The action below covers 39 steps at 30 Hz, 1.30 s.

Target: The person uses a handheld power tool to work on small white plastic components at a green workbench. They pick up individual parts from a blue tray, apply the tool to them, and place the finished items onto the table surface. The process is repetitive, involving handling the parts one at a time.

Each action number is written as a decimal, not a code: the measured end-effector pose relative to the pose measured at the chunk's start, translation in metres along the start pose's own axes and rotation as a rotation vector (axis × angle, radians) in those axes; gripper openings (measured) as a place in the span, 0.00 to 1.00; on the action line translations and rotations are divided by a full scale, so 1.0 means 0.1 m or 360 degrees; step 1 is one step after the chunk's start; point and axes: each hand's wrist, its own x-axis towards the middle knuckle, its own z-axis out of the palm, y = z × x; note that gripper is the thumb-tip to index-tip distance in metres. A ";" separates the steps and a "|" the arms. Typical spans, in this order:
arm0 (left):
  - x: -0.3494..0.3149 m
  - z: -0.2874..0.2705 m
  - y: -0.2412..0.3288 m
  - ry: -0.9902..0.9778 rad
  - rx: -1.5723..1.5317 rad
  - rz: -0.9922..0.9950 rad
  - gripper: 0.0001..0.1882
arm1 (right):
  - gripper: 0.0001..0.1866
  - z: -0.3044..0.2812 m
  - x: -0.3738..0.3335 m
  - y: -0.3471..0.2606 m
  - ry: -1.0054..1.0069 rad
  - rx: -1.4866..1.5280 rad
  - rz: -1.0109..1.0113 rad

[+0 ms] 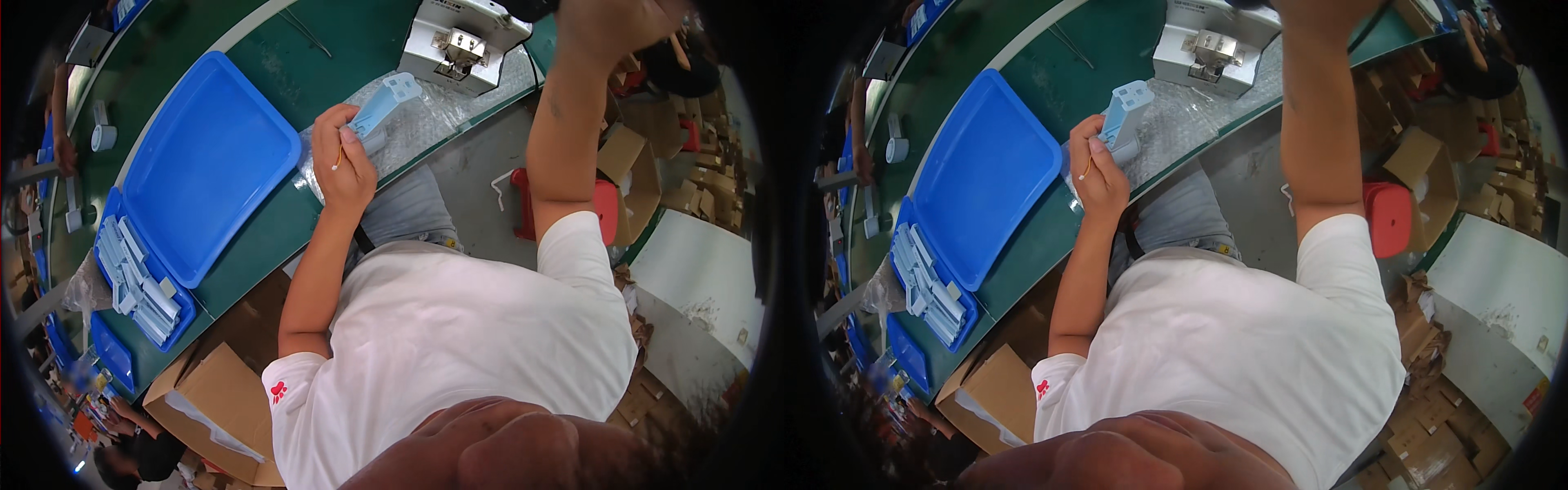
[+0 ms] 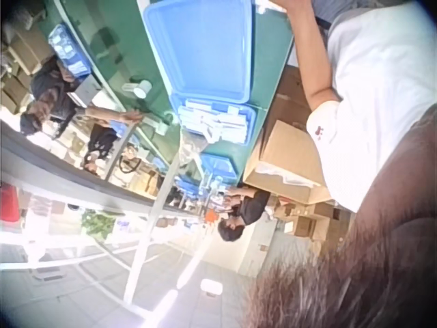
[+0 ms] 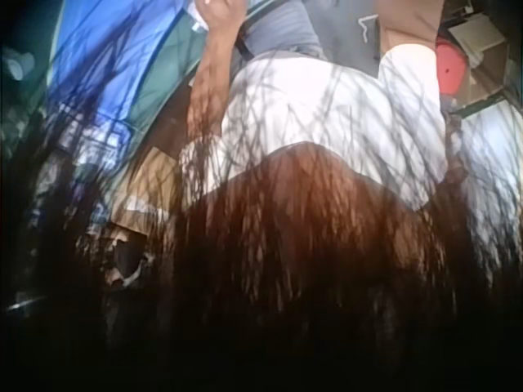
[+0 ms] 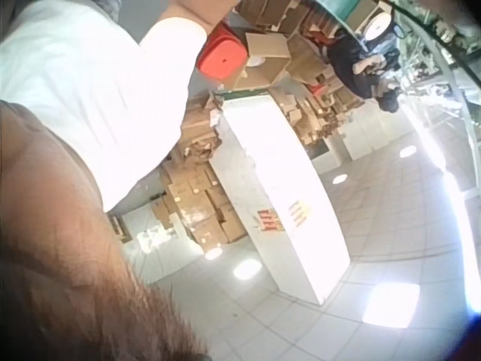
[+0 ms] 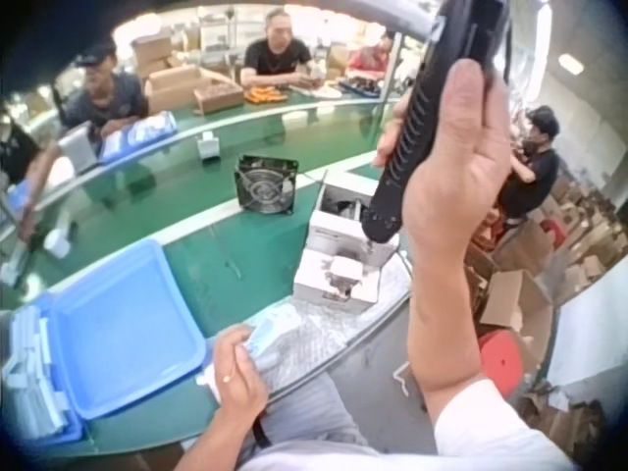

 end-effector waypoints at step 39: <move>0.01 -0.02 0.01 0.0030 -0.0059 -0.0010 0.08 | 0.57 -0.19 -0.50 -0.11 0.0050 0.0808 0.0935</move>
